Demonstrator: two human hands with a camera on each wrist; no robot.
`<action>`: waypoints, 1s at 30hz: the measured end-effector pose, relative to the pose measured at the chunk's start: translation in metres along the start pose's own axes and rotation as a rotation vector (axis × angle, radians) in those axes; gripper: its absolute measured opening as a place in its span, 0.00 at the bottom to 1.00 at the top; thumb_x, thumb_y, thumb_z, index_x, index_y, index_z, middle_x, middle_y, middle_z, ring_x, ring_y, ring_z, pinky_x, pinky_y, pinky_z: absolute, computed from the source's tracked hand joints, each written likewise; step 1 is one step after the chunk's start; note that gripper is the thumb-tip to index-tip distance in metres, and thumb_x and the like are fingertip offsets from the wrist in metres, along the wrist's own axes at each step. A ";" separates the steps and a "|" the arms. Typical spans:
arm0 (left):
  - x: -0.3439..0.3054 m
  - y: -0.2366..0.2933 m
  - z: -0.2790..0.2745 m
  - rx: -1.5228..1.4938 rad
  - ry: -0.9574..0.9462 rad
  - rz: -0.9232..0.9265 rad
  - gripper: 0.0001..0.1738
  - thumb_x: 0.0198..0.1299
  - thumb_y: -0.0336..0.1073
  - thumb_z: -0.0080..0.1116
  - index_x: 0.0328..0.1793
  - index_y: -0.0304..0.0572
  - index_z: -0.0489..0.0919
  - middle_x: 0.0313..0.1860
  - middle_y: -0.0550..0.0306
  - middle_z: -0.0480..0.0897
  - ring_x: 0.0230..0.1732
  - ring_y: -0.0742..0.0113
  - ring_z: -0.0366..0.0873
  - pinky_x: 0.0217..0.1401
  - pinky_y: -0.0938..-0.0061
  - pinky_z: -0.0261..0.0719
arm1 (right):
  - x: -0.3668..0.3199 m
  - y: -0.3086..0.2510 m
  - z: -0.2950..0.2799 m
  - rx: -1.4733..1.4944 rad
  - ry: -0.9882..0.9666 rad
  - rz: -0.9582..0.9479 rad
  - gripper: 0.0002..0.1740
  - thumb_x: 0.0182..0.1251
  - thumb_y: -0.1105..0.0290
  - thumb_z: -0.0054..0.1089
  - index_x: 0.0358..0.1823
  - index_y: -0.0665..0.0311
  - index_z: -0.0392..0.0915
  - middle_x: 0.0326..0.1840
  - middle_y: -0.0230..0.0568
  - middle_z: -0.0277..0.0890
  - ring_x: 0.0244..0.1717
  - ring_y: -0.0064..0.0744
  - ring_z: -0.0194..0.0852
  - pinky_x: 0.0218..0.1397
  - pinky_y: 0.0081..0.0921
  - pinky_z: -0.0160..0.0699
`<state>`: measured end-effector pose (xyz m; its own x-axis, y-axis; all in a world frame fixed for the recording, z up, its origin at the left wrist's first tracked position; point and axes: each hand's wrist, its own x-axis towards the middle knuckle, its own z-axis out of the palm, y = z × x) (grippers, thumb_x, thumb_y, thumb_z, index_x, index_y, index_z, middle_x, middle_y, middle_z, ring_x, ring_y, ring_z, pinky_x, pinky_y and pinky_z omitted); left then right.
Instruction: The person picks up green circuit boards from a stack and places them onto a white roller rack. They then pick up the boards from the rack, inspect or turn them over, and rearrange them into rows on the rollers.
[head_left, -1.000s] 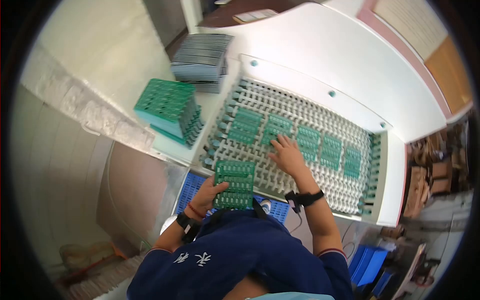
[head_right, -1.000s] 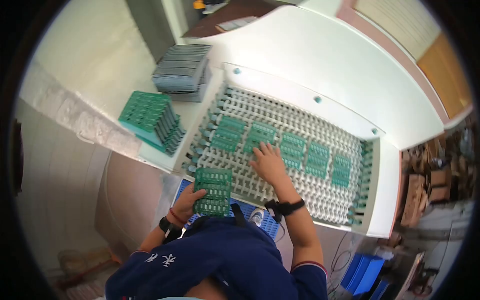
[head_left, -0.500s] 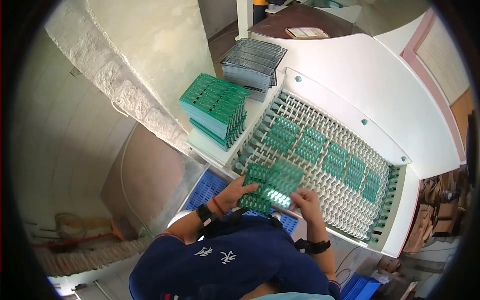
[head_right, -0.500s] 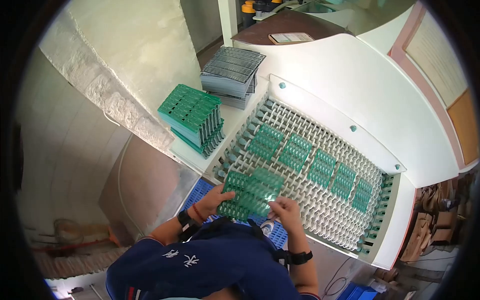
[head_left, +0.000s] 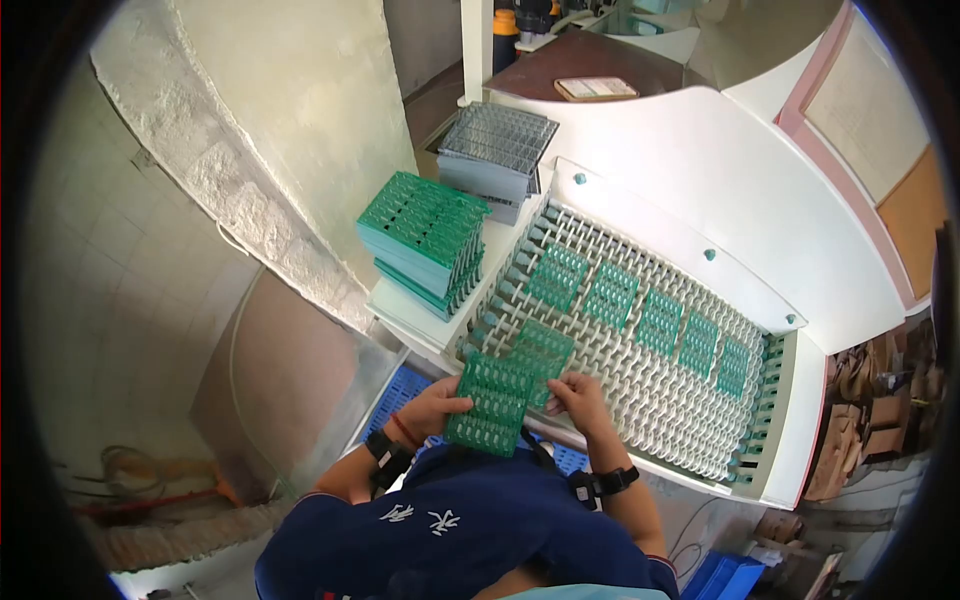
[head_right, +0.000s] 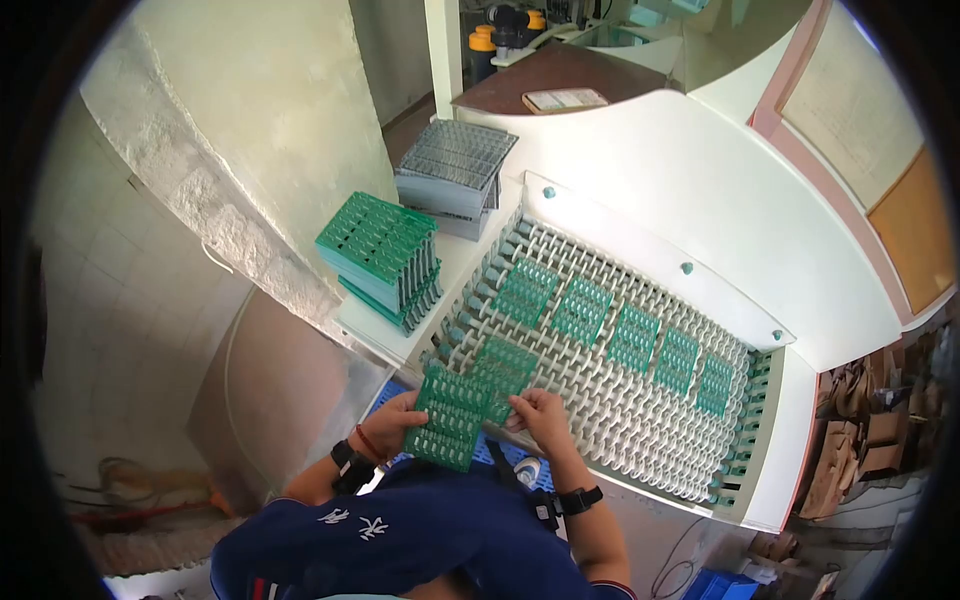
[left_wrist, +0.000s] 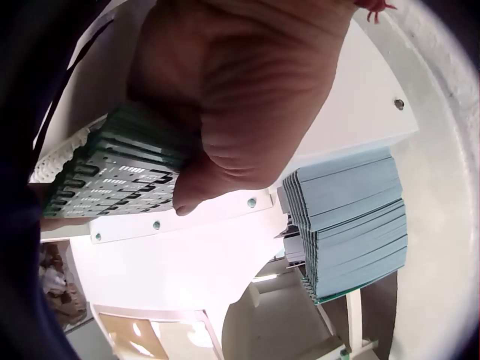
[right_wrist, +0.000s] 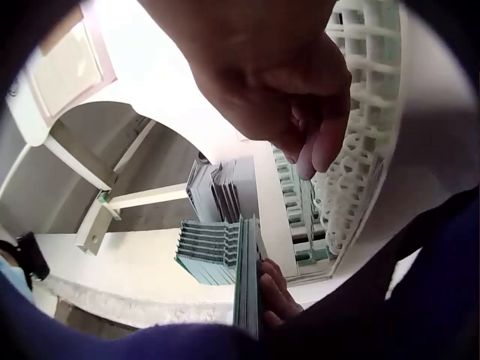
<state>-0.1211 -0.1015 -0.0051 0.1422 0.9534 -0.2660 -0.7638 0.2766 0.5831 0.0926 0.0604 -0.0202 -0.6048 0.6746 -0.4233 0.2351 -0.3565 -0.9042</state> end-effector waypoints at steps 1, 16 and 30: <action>0.001 0.000 -0.001 0.015 0.001 -0.004 0.32 0.53 0.35 0.63 0.63 0.32 0.65 0.54 0.51 0.76 0.54 0.62 0.75 0.57 0.67 0.75 | 0.007 -0.001 0.006 0.008 -0.013 -0.022 0.10 0.64 0.70 0.56 0.28 0.69 0.75 0.20 0.36 0.75 0.18 0.21 0.74 0.22 0.17 0.76; 0.033 0.001 0.002 0.270 0.051 0.054 0.29 0.58 0.36 0.59 0.63 0.32 0.65 0.54 0.53 0.75 0.50 0.70 0.75 0.54 0.75 0.73 | -0.017 0.011 0.001 0.201 -0.170 0.049 0.20 0.70 0.58 0.49 0.34 0.72 0.76 0.26 0.41 0.79 0.22 0.28 0.79 0.27 0.23 0.80; 0.037 -0.010 0.000 0.062 0.033 -0.020 0.26 0.60 0.32 0.54 0.63 0.31 0.63 0.55 0.47 0.74 0.52 0.59 0.76 0.55 0.65 0.77 | -0.029 0.012 -0.048 0.024 0.203 -0.022 0.13 0.64 0.65 0.59 0.28 0.69 0.76 0.18 0.34 0.74 0.17 0.21 0.74 0.20 0.16 0.74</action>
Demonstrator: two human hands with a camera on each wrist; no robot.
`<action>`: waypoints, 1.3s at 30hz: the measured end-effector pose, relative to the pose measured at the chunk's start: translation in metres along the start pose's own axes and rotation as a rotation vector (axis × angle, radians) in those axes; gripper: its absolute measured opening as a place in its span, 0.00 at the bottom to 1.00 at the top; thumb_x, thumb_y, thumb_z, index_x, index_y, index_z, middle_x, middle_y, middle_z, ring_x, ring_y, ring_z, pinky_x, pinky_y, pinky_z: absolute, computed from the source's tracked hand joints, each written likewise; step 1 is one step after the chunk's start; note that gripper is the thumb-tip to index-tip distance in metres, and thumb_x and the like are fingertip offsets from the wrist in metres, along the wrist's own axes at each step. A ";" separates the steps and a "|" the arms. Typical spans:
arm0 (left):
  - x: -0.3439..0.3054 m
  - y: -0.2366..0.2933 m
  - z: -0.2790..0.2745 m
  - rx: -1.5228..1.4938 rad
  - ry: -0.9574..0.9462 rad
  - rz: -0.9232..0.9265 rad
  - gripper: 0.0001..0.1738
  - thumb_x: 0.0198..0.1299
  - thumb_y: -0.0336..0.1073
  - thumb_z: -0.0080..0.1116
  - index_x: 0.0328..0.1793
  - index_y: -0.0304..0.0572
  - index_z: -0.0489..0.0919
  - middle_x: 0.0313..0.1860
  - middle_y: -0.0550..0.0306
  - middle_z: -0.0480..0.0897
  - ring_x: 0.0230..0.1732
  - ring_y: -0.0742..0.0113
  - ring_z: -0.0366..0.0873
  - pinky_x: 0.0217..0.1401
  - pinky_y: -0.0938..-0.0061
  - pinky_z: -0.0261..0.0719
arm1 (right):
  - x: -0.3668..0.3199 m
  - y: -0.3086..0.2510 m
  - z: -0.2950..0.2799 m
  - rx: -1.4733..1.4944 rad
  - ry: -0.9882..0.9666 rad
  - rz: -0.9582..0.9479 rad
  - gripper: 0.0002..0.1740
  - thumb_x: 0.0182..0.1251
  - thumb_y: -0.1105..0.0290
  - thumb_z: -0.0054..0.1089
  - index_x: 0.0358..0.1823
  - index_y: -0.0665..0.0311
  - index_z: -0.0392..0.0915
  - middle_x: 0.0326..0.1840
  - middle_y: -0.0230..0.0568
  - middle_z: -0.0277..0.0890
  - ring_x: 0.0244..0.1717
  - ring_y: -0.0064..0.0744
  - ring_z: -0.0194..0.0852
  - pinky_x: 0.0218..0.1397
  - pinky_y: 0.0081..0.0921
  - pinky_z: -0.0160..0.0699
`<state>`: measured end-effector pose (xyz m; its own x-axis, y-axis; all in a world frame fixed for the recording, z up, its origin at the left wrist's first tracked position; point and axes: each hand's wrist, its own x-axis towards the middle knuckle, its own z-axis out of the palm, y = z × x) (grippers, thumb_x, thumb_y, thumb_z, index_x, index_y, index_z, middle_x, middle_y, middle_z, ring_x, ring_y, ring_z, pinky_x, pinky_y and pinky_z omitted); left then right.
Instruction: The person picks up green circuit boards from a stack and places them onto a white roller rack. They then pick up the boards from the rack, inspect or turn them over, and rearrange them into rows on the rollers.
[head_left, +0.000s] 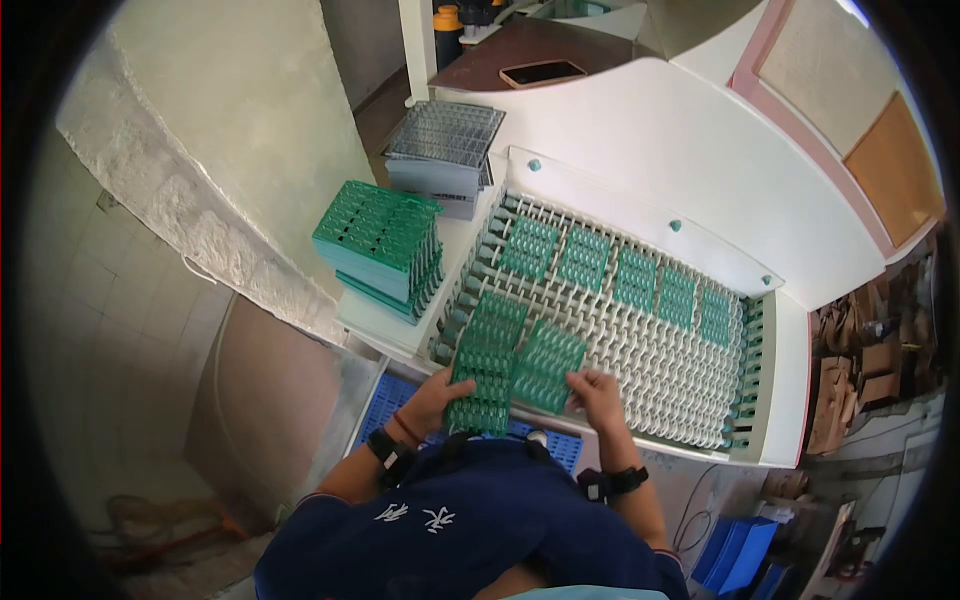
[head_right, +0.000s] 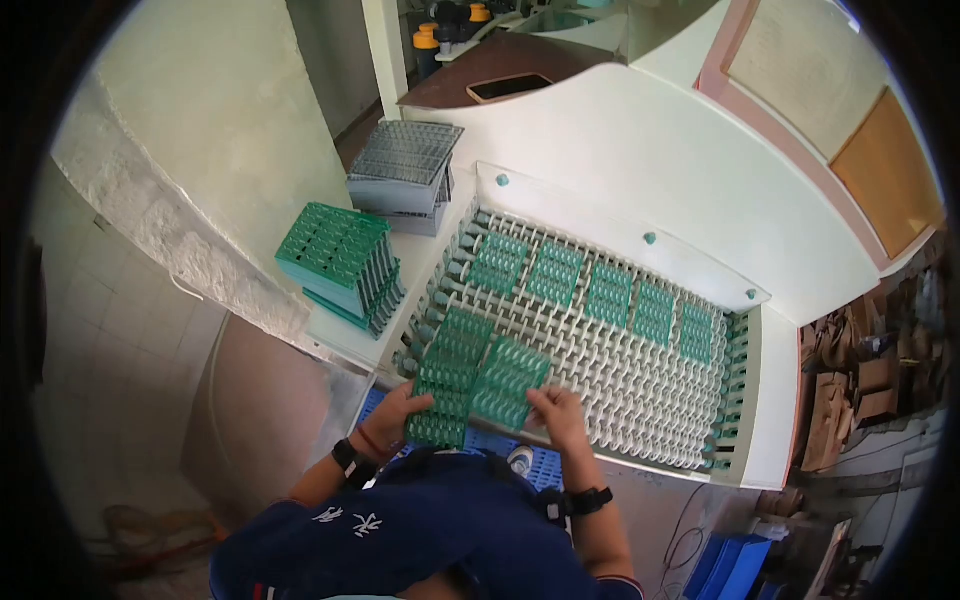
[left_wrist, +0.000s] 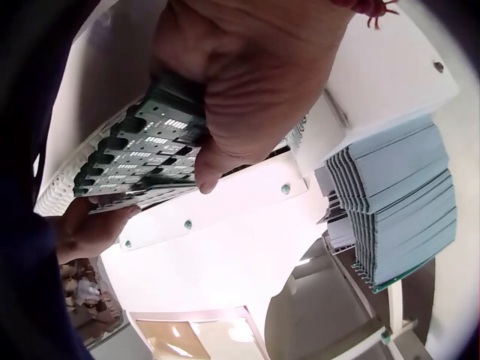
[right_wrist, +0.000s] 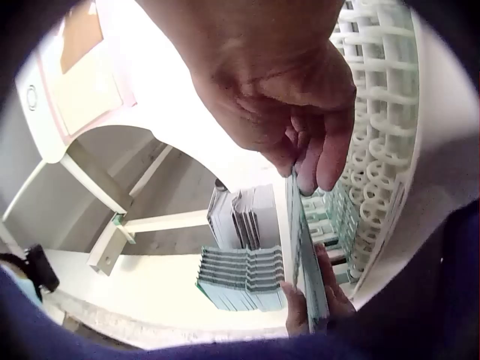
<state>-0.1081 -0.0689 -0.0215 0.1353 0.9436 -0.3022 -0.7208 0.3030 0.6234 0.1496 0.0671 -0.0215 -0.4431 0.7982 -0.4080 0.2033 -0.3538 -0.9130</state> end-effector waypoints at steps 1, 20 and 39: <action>-0.004 0.002 -0.001 -0.067 -0.012 -0.018 0.27 0.59 0.32 0.53 0.64 0.31 0.62 0.56 0.46 0.74 0.53 0.57 0.76 0.56 0.63 0.76 | 0.003 -0.001 -0.004 -0.037 0.043 0.019 0.13 0.64 0.65 0.58 0.28 0.69 0.76 0.18 0.35 0.74 0.16 0.22 0.74 0.19 0.17 0.75; 0.021 -0.009 0.040 0.078 -0.018 0.022 0.23 0.60 0.27 0.54 0.62 0.31 0.64 0.53 0.49 0.76 0.50 0.63 0.77 0.52 0.69 0.80 | -0.042 -0.024 -0.014 -0.286 -0.041 -0.125 0.14 0.57 0.66 0.66 0.35 0.72 0.80 0.26 0.36 0.77 0.24 0.18 0.73 0.26 0.18 0.75; 0.027 -0.025 0.039 0.015 0.009 0.023 0.20 0.61 0.25 0.50 0.60 0.31 0.66 0.52 0.49 0.76 0.48 0.61 0.78 0.50 0.66 0.81 | -0.046 0.051 -0.252 -0.751 0.870 -0.168 0.18 0.58 0.59 0.60 0.28 0.71 0.81 0.13 0.44 0.73 0.13 0.33 0.70 0.22 0.30 0.67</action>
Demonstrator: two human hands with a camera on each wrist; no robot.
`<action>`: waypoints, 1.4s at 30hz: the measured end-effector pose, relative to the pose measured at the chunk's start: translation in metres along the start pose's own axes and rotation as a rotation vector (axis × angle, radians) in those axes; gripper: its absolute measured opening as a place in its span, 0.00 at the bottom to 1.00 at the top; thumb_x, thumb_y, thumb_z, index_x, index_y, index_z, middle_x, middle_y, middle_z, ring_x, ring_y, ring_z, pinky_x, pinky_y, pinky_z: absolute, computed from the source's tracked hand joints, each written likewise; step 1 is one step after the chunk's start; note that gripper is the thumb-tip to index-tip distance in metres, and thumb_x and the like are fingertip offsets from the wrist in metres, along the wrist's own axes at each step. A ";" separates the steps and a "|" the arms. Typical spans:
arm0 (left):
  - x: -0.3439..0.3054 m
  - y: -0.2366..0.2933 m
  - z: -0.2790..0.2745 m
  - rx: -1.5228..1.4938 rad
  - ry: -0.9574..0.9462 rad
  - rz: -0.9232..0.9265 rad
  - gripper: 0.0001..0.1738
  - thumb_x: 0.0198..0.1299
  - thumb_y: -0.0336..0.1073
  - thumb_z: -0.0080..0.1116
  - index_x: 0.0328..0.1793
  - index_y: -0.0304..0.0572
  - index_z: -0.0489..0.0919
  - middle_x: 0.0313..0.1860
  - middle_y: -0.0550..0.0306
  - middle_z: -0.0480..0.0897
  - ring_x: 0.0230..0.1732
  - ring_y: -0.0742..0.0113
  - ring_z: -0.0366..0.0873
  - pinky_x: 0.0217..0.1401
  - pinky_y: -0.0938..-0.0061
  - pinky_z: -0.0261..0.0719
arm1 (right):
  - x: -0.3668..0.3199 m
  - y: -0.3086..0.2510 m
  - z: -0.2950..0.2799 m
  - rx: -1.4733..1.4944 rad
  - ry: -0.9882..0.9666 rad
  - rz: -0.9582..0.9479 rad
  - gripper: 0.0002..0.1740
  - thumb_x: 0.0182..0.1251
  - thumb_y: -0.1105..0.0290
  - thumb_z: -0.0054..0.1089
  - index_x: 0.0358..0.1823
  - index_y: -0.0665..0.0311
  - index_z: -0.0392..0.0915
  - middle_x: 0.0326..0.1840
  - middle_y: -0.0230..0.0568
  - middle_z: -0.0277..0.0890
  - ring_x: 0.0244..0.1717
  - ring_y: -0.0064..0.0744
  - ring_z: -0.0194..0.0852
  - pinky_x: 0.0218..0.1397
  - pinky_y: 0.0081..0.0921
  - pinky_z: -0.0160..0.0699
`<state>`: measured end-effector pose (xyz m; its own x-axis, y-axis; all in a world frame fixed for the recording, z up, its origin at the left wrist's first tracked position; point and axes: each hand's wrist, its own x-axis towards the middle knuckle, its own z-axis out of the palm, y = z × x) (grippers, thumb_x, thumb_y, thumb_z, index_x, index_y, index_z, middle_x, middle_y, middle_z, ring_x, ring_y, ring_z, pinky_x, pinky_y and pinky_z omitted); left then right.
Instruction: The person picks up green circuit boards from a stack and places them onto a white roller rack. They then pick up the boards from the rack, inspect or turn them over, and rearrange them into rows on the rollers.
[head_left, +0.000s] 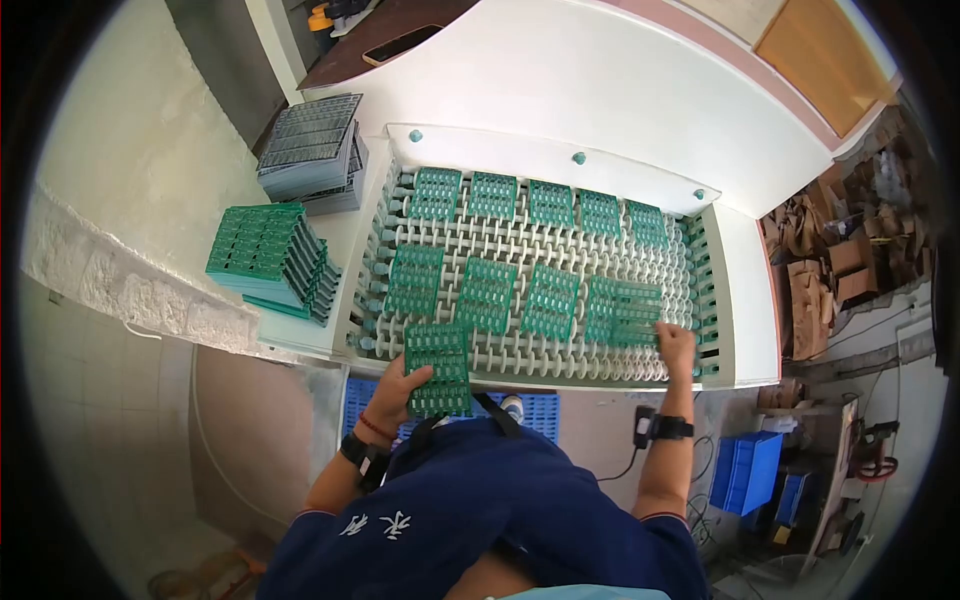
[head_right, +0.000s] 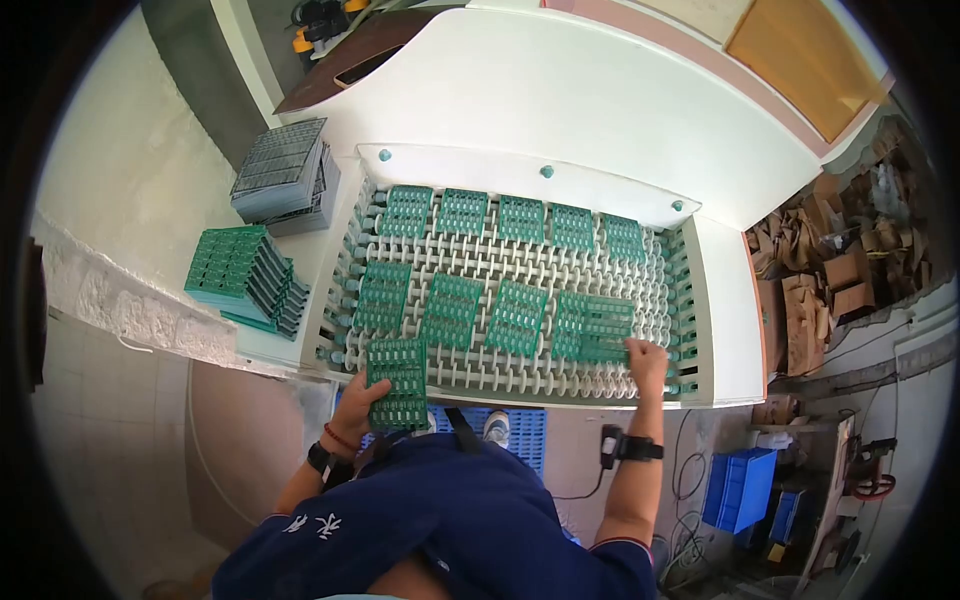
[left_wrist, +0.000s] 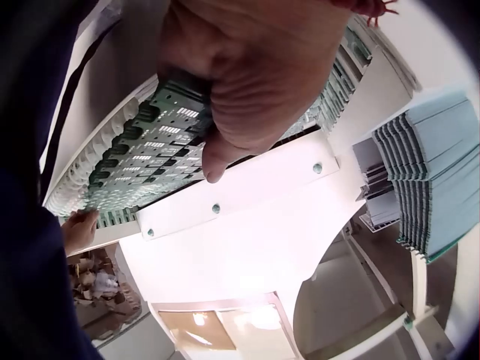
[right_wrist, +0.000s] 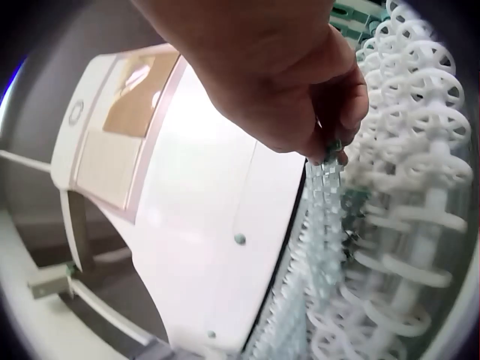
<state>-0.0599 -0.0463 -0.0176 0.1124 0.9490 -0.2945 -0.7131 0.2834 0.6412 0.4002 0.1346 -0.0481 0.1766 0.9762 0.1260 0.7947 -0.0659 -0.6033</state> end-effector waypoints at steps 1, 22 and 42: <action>-0.003 0.002 -0.001 -0.013 0.008 0.000 0.20 0.61 0.25 0.50 0.60 0.32 0.66 0.52 0.49 0.76 0.49 0.61 0.78 0.51 0.66 0.81 | 0.005 0.008 -0.013 -0.004 -0.013 0.025 0.18 0.58 0.58 0.59 0.28 0.71 0.81 0.13 0.46 0.72 0.13 0.36 0.70 0.23 0.32 0.68; -0.036 0.015 -0.019 -0.168 -0.072 0.108 0.28 0.59 0.27 0.52 0.66 0.31 0.61 0.59 0.45 0.73 0.57 0.56 0.74 0.60 0.62 0.74 | -0.058 -0.228 0.140 -0.263 -0.604 -0.899 0.27 0.62 0.60 0.55 0.58 0.70 0.65 0.66 0.54 0.60 0.69 0.49 0.54 0.71 0.41 0.52; -0.015 0.023 -0.025 -0.168 -0.135 0.011 0.28 0.59 0.30 0.52 0.65 0.29 0.61 0.58 0.44 0.73 0.58 0.57 0.73 0.59 0.63 0.74 | -0.108 -0.218 0.080 0.882 -0.931 0.135 0.09 0.64 0.68 0.58 0.33 0.68 0.77 0.22 0.35 0.76 0.21 0.23 0.77 0.22 0.17 0.75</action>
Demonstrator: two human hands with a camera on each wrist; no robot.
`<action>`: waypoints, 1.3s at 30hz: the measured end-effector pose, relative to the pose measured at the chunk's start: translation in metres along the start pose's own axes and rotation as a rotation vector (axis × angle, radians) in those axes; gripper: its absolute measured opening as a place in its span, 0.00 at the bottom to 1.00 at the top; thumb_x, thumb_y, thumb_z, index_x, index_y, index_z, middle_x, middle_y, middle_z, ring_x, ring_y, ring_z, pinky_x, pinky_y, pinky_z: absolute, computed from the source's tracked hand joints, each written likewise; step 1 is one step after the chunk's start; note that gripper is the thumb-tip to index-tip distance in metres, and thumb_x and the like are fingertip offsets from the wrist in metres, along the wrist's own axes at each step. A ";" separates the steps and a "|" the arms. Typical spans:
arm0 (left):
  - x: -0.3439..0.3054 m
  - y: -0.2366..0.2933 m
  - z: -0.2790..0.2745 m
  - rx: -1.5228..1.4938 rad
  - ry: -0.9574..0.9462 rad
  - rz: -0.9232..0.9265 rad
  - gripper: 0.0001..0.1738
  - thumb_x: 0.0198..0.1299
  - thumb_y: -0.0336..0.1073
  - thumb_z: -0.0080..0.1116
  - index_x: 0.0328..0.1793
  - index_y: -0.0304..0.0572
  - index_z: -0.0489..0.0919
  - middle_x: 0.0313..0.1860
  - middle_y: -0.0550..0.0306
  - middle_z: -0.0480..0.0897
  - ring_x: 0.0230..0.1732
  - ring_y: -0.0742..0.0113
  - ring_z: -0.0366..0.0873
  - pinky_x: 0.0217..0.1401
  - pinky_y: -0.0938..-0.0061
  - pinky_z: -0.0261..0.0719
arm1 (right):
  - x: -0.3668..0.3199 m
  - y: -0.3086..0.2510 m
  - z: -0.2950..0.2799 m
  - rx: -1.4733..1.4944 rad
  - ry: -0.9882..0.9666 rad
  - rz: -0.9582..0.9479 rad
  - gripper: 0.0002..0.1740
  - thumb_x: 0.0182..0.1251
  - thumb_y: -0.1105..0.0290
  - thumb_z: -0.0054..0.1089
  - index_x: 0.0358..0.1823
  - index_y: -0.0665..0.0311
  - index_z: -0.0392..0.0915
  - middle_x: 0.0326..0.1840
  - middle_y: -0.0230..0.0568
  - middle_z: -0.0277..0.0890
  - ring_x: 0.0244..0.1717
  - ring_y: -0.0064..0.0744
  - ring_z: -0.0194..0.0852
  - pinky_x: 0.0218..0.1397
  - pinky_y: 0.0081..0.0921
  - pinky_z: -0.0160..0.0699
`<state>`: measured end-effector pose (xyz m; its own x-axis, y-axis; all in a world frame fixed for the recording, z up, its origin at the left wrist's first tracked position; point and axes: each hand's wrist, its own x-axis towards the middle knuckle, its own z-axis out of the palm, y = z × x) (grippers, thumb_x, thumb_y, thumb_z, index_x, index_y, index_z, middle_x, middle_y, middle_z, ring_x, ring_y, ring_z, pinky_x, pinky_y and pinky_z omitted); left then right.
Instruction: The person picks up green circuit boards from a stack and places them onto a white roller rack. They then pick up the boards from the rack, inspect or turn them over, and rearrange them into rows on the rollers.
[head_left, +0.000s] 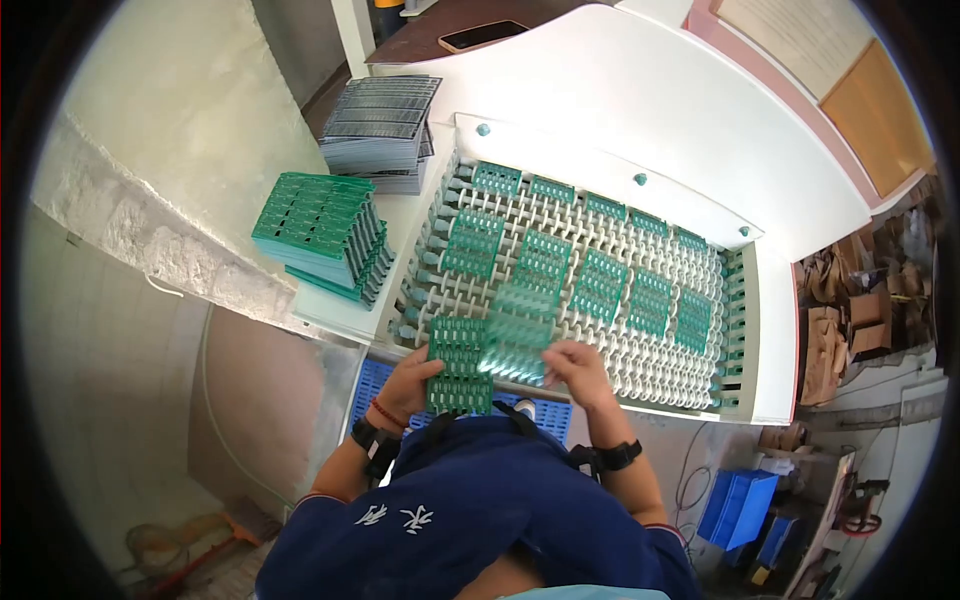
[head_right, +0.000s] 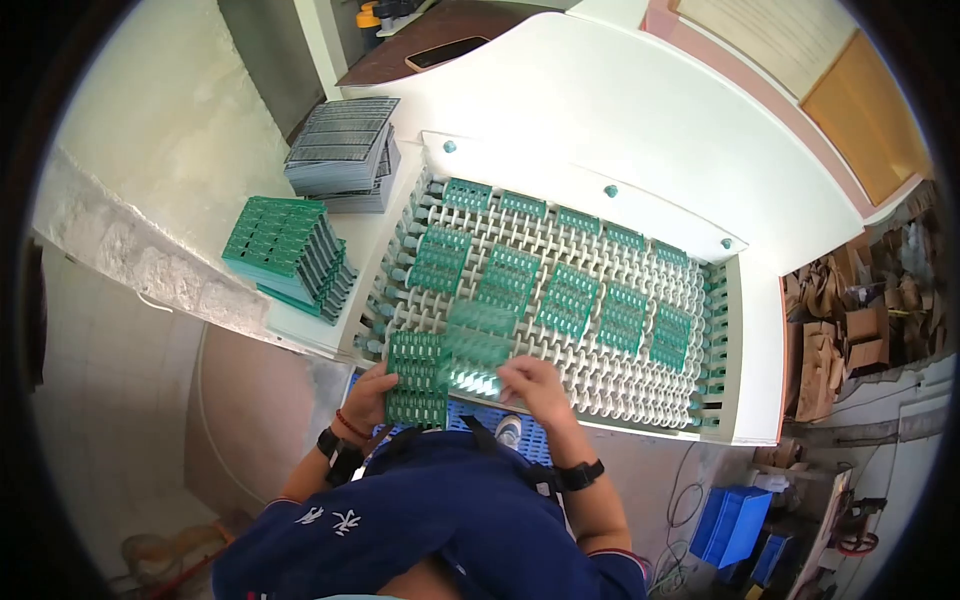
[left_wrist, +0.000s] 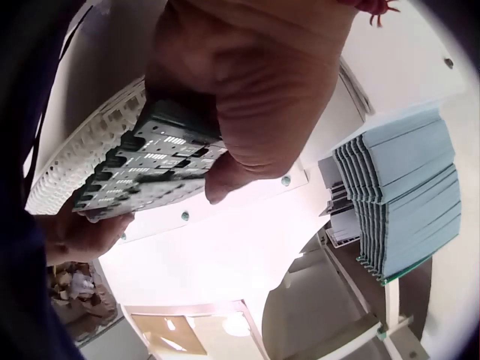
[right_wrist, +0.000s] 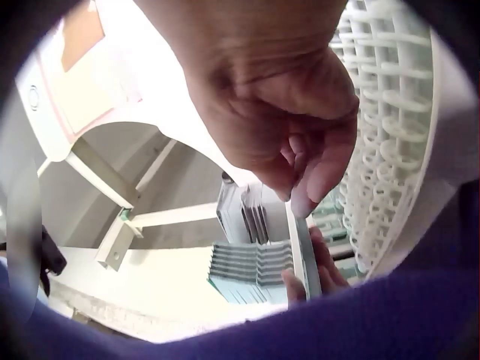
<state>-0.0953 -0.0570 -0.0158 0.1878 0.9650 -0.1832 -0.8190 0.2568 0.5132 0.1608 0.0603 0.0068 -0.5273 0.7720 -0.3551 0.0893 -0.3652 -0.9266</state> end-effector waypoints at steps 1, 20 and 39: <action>-0.002 0.002 0.002 -0.083 -0.021 -0.004 0.29 0.58 0.30 0.51 0.65 0.29 0.61 0.59 0.43 0.72 0.58 0.56 0.73 0.60 0.62 0.73 | -0.001 0.003 -0.010 0.032 0.103 -0.004 0.09 0.64 0.68 0.57 0.33 0.68 0.77 0.21 0.35 0.75 0.20 0.23 0.76 0.22 0.17 0.75; -0.037 0.012 -0.020 0.164 0.118 0.050 0.30 0.57 0.32 0.59 0.64 0.31 0.63 0.55 0.49 0.75 0.54 0.63 0.76 0.55 0.69 0.76 | 0.057 0.027 0.057 -0.200 -0.137 0.173 0.14 0.65 0.65 0.57 0.37 0.73 0.77 0.23 0.40 0.78 0.22 0.26 0.78 0.27 0.21 0.81; -0.010 0.006 -0.021 -0.042 0.066 -0.057 0.23 0.63 0.30 0.44 0.64 0.29 0.62 0.58 0.44 0.72 0.56 0.57 0.75 0.58 0.63 0.75 | 0.001 0.017 -0.047 -0.204 0.317 0.064 0.12 0.62 0.69 0.59 0.34 0.75 0.78 0.20 0.39 0.76 0.17 0.24 0.76 0.19 0.19 0.76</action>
<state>-0.1133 -0.0667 -0.0285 0.2001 0.9428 -0.2665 -0.8302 0.3076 0.4649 0.2016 0.0794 -0.0150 -0.2303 0.8853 -0.4039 0.2967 -0.3313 -0.8956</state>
